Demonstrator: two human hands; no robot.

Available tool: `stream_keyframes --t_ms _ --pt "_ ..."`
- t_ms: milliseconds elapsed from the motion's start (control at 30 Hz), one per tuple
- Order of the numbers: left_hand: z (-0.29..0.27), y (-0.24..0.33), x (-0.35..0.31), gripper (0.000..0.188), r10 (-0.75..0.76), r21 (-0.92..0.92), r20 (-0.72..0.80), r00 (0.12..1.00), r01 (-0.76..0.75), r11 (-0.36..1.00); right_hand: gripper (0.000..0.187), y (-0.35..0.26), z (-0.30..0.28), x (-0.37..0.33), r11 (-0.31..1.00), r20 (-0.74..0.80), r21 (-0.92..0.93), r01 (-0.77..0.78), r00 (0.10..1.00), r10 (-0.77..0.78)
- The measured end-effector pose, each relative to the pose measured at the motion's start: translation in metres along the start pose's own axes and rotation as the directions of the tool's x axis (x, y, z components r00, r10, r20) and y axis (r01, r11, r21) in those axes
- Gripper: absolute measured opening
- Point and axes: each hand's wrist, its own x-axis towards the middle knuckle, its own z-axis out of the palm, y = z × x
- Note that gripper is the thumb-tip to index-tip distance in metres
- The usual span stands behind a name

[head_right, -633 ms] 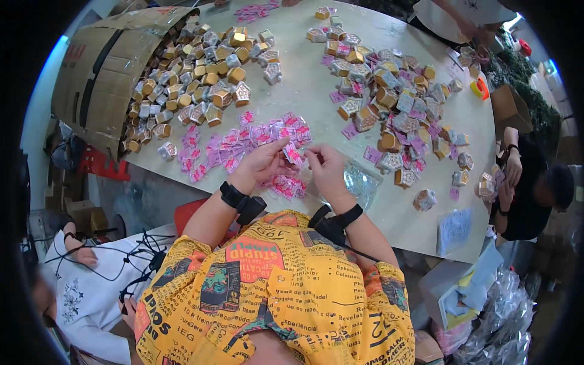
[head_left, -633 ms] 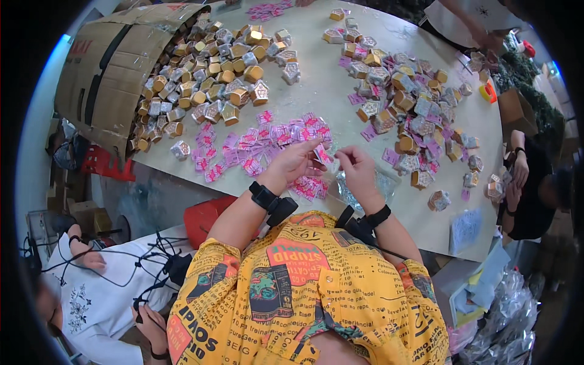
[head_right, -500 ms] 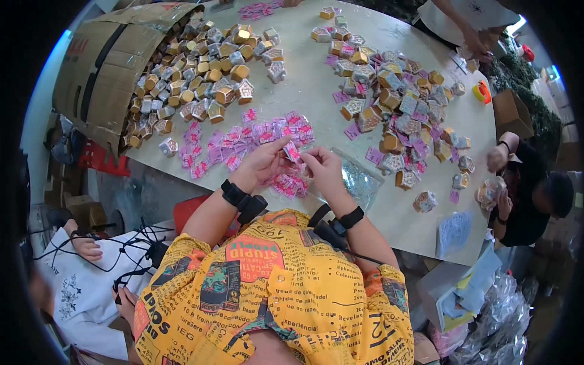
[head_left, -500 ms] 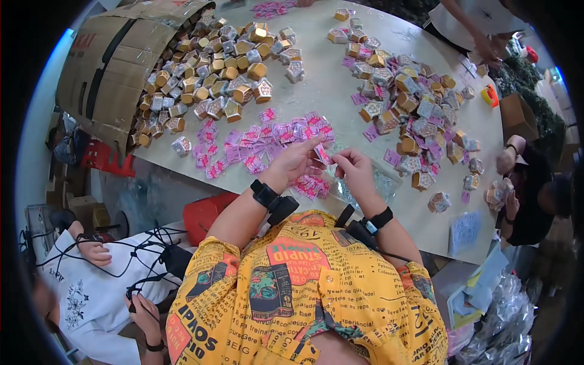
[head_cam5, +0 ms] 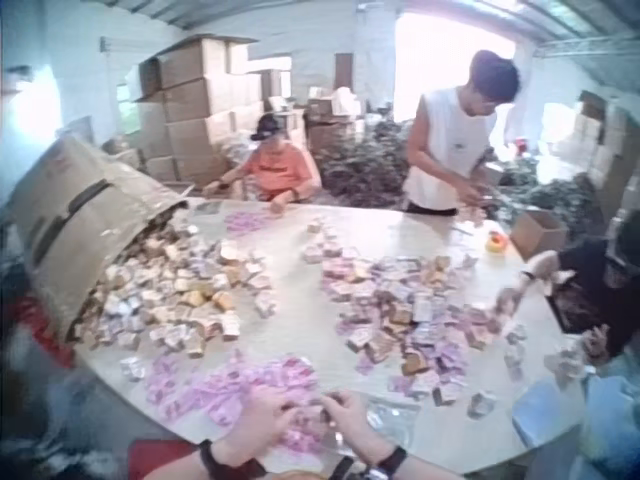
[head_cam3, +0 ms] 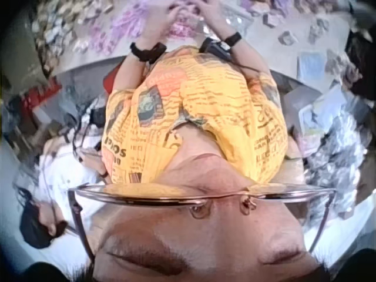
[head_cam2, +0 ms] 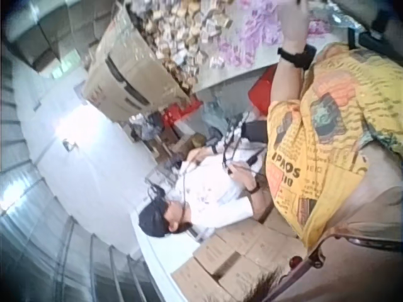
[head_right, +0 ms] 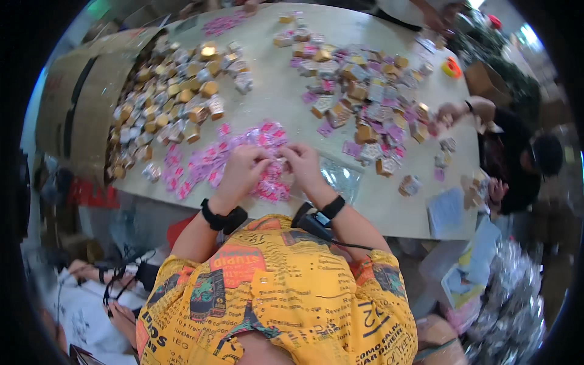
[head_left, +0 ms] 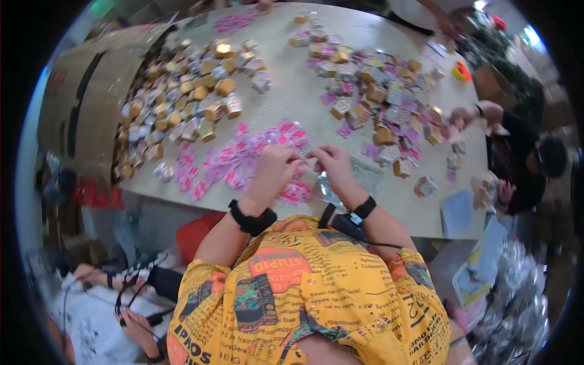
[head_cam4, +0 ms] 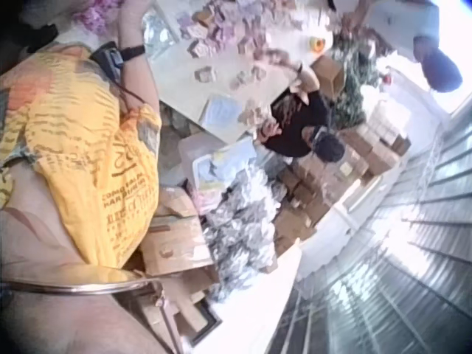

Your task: The person wraps small, gold-colored hexagonal items in clear plastic bags. They pick up an item, place it in a bag, and then insert a pink paper label into the bag before setting the finished unit aside on the table.

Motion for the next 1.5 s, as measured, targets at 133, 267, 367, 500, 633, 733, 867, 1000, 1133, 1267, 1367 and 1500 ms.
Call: stream_keyframes --t_ms 133,267,367,500,633,733,867,1000,1133,1267,1367,1500 --pt "-0.001 0.007 0.001 0.008 -0.338 -0.219 0.016 0.941 0.333 0.917 0.02 0.001 0.005 0.002 0.978 0.086 0.19 -0.081 0.994 0.066" --pt "0.004 -0.008 0.001 0.01 -0.273 -0.22 0.074 0.959 0.283 0.934 0.013 0.013 0.004 0.004 0.938 0.15 0.322 -0.127 0.985 0.081" --pt "0.0 0.001 0.007 0.01 -0.185 -0.148 0.138 0.973 0.205 0.968 0.01 0.014 0.001 0.001 0.919 0.156 0.374 -0.128 0.985 0.074" --pt "-0.005 0.003 0.02 0.01 0.119 0.078 0.268 0.956 -0.145 0.986 0.01 0.017 -0.007 0.0 0.917 0.166 0.38 -0.121 0.984 0.061" --pt "-0.008 0.028 0.039 0.013 0.357 0.11 0.232 0.905 -0.389 0.915 0.01 0.013 -0.019 -0.003 0.931 0.232 0.321 -0.175 0.967 0.102" --pt "-0.006 0.023 0.045 0.015 0.408 0.108 0.32 0.855 -0.461 0.881 0.01 0.011 -0.027 -0.005 0.954 0.242 0.246 -0.172 0.964 0.111" --pt "0.002 0.013 0.043 0.012 0.325 0.085 0.384 0.864 -0.383 0.92 0.011 0.013 -0.029 -0.007 0.984 0.2 0.143 -0.108 0.977 0.078" --pt "0.016 -0.01 0.037 0.007 0.153 -0.012 0.411 0.899 -0.162 0.987 0.011 -0.002 -0.023 -0.013 0.885 0.134 -0.402 0.237 0.971 -0.199" --pt "0.018 -0.029 0.045 0.007 -0.245 -0.31 0.679 0.692 0.573 0.759 0.016 -0.001 -0.022 -0.014 0.262 0.4 -0.785 0.561 0.782 -0.478" --pt "0.03 -0.062 0.041 0.013 -0.201 -0.4 0.763 0.614 0.694 0.599 0.008 0.007 -0.016 -0.008 0.184 0.454 -0.79 0.584 0.76 -0.466" --pt "0.034 -0.061 0.041 0.02 -0.2 -0.418 0.77 0.605 0.716 0.559 0.015 0.011 -0.016 -0.008 0.209 0.435 -0.807 0.552 0.796 -0.421" --pt "0.059 -0.062 0.053 0.025 -0.077 -0.321 0.84 0.537 0.606 0.728 0.014 0.01 -0.039 -0.014 0.165 0.299 -0.879 0.448 0.786 -0.541"
